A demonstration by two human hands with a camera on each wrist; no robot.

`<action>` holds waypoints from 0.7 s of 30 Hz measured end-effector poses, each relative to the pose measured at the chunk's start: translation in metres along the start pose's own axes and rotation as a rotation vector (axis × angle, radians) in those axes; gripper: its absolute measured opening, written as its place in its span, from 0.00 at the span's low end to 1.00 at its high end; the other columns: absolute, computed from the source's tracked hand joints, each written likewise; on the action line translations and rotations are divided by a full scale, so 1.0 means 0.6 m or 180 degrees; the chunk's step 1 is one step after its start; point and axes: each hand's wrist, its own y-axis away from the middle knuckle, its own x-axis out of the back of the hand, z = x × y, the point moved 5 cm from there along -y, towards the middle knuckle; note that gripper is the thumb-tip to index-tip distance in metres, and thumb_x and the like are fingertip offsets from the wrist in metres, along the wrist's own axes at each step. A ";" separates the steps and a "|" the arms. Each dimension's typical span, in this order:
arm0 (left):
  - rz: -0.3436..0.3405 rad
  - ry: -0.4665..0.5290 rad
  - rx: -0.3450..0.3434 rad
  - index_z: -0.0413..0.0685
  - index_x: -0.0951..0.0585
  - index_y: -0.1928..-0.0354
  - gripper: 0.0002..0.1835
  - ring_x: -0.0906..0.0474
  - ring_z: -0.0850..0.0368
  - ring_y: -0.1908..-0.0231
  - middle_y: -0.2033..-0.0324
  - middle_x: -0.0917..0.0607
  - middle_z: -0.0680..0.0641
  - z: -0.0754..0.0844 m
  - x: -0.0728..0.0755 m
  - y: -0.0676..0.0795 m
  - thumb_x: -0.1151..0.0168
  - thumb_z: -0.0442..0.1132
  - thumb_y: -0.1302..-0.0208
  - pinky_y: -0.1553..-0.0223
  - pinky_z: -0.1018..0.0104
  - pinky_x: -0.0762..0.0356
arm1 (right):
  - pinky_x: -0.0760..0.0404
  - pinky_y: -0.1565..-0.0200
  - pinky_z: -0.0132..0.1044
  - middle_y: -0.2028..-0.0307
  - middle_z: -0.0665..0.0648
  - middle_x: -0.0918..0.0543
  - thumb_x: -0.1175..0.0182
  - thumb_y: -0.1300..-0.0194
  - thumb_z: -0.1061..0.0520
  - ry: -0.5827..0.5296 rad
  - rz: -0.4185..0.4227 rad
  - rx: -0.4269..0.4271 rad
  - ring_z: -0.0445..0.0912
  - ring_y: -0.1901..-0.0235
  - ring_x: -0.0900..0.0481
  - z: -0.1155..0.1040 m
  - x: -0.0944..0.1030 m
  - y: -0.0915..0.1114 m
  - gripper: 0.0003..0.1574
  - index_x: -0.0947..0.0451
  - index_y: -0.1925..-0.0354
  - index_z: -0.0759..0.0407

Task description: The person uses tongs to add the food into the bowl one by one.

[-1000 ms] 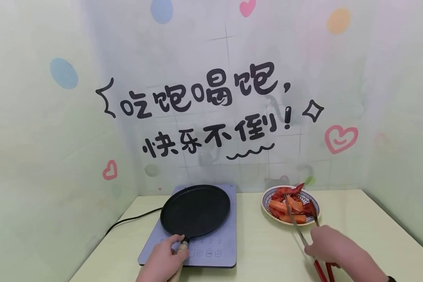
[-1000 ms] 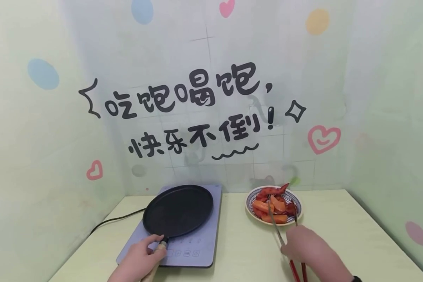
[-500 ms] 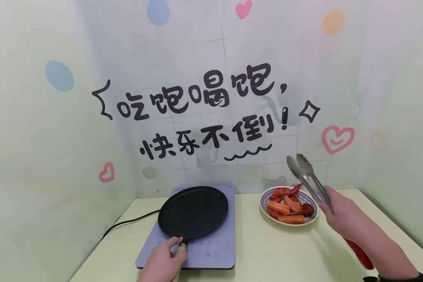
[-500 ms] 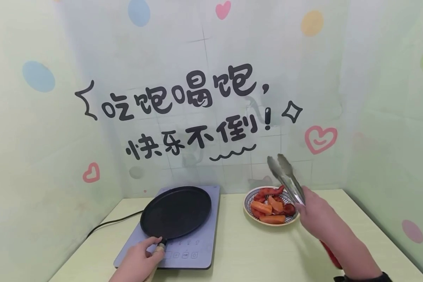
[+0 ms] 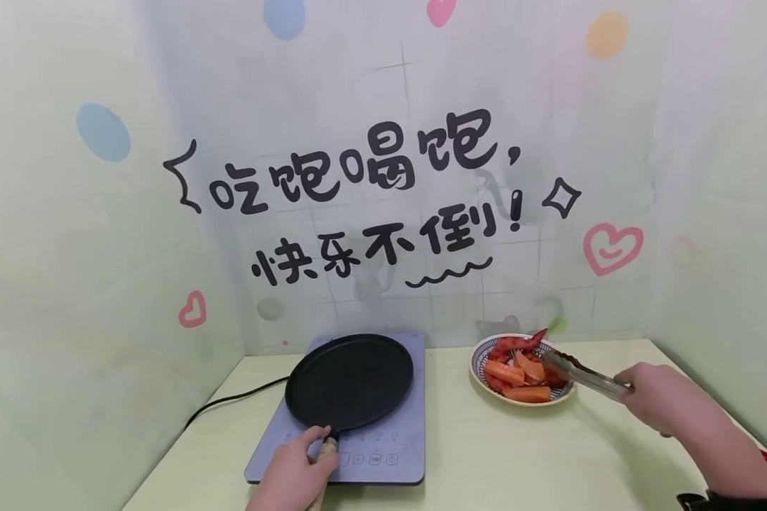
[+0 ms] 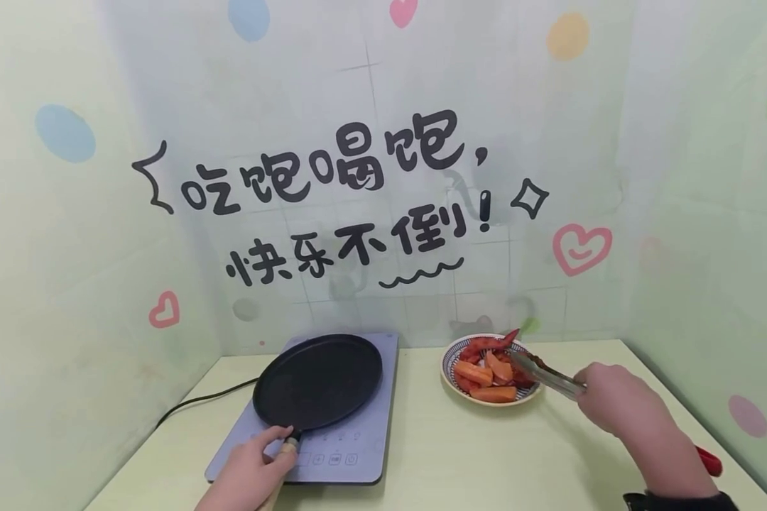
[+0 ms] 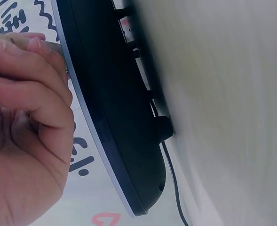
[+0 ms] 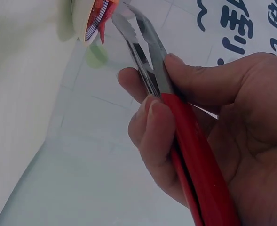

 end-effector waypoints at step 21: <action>0.0019 -0.0014 0.0017 0.44 0.26 0.61 0.17 0.29 0.58 0.75 0.74 0.22 0.51 -0.005 0.003 0.003 0.38 0.49 0.44 0.71 0.61 0.29 | 0.33 0.85 0.38 0.83 0.50 0.29 0.47 0.39 0.63 0.0033 0.0151 0.0018 0.43 0.88 0.33 -0.011 -0.027 -0.003 0.11 0.18 0.66 0.53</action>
